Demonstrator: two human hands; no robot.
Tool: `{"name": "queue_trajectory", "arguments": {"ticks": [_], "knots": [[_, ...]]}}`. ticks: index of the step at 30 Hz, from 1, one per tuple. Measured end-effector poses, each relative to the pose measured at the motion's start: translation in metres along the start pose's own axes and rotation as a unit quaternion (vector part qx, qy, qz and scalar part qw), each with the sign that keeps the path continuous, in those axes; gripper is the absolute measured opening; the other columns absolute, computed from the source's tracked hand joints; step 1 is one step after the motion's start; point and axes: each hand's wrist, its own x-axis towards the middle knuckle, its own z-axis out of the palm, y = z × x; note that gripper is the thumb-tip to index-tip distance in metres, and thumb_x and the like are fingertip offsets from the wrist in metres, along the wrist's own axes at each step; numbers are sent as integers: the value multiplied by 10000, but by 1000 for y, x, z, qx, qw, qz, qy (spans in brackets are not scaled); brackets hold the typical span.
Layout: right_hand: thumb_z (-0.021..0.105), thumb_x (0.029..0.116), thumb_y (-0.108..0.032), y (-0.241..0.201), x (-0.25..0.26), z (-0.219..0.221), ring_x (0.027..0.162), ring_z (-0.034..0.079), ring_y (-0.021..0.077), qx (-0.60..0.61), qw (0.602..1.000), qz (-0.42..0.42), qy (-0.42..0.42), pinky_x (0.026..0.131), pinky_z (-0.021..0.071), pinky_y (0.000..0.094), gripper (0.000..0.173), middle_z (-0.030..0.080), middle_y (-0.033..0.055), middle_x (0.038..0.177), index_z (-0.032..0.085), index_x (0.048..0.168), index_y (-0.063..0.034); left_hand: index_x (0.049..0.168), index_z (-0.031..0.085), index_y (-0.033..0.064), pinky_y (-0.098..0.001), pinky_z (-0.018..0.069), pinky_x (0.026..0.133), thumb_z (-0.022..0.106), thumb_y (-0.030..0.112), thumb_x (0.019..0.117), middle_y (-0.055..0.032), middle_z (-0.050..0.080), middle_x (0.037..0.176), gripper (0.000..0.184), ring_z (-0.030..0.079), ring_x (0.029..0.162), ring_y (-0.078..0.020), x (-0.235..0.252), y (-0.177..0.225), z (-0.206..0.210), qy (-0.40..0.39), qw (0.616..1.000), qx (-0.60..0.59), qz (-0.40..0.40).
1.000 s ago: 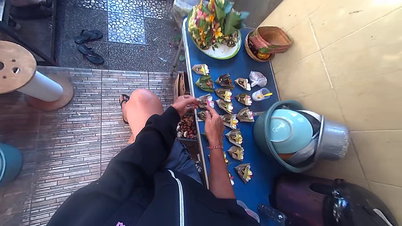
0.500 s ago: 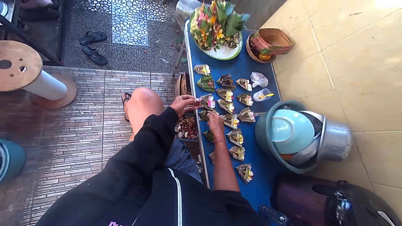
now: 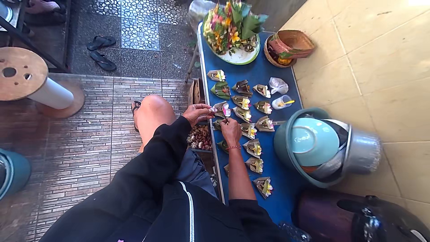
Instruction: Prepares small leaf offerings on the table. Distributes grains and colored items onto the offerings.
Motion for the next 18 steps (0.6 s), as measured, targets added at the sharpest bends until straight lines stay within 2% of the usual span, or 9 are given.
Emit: {"name": "queue_trajectory", "arguments": {"ticks": [3, 4, 6, 7, 8, 10, 11, 14, 18], "knots": [[625, 1005, -248, 3, -1, -2, 836, 654, 463, 17, 1000, 5, -1, 654, 473, 650, 212, 682, 244, 925, 695, 1069, -59, 1155, 618, -63, -288, 604, 797, 604, -45, 976, -134, 700, 1023, 180, 712, 839, -158, 0, -1, 2, 0, 1000, 10, -2], [615, 1004, -235, 5, -2, -4, 843, 657, 465, 32, 999, 4, 1, 662, 480, 658, 220, 687, 245, 948, 689, 1124, -67, 1149, 610, -63, -292, 606, 792, 622, -46, 968, -134, 699, 1011, 182, 713, 833, -161, -1, -1, 3, 5, 1000, 14, -2], [520, 1056, -274, 6, -8, -11, 871, 662, 467, 78, 997, -9, -6, 706, 493, 668, 339, 694, 248, 1001, 632, 1327, -105, 1107, 565, -47, -293, 609, 782, 635, -60, 953, -125, 688, 977, 169, 713, 816, -156, -2, -2, 6, 17, 1000, 25, 3], [445, 1085, -308, 4, -12, -15, 832, 652, 441, 108, 994, -21, -9, 696, 497, 645, 401, 687, 232, 963, 580, 1425, -141, 1099, 556, -48, -295, 611, 783, 639, -68, 948, -126, 687, 968, 174, 713, 810, -156, -1, -3, 6, 20, 999, 28, 6], [381, 1104, -326, 2, -18, -16, 681, 578, 362, 149, 988, -40, -3, 609, 472, 567, 435, 623, 177, 803, 546, 1473, -166, 1092, 555, -50, -298, 612, 780, 646, -73, 942, -128, 691, 959, 177, 715, 804, -156, 0, -4, 6, 23, 999, 31, 9], [318, 1118, -300, -8, -30, -19, 545, 450, 218, 217, 972, -84, 11, 534, 419, 435, 460, 519, 72, 656, 536, 1499, -164, 1084, 554, -52, -298, 615, 776, 657, -80, 933, -127, 692, 942, 185, 718, 793, -157, 2, -5, 6, 23, 999, 42, 13], [316, 1120, -267, -15, -36, -22, 540, 450, 194, 234, 966, -107, 18, 541, 426, 416, 455, 519, 55, 648, 548, 1488, -134, 1085, 553, -51, -299, 617, 774, 660, -82, 930, -127, 692, 934, 190, 719, 790, -158, 3, -6, 6, 23, 999, 48, 13], [349, 1118, -222, -26, -46, -26, 584, 507, 226, 218, 964, -151, 28, 590, 458, 458, 433, 557, 69, 678, 572, 1480, -141, 1088, 570, -64, -305, 618, 778, 678, -84, 917, -139, 697, 939, 203, 721, 793, -166, 3, -7, 9, 21, 997, 66, 17], [362, 1129, -246, -30, -46, -26, 627, 562, 295, 141, 979, -146, 26, 620, 476, 529, 426, 594, 107, 711, 556, 1504, -186, 1072, 596, -72, -300, 615, 785, 703, -80, 900, -124, 693, 926, 202, 710, 794, -150, 4, -11, 10, 2, 995, 95, 37]]}}
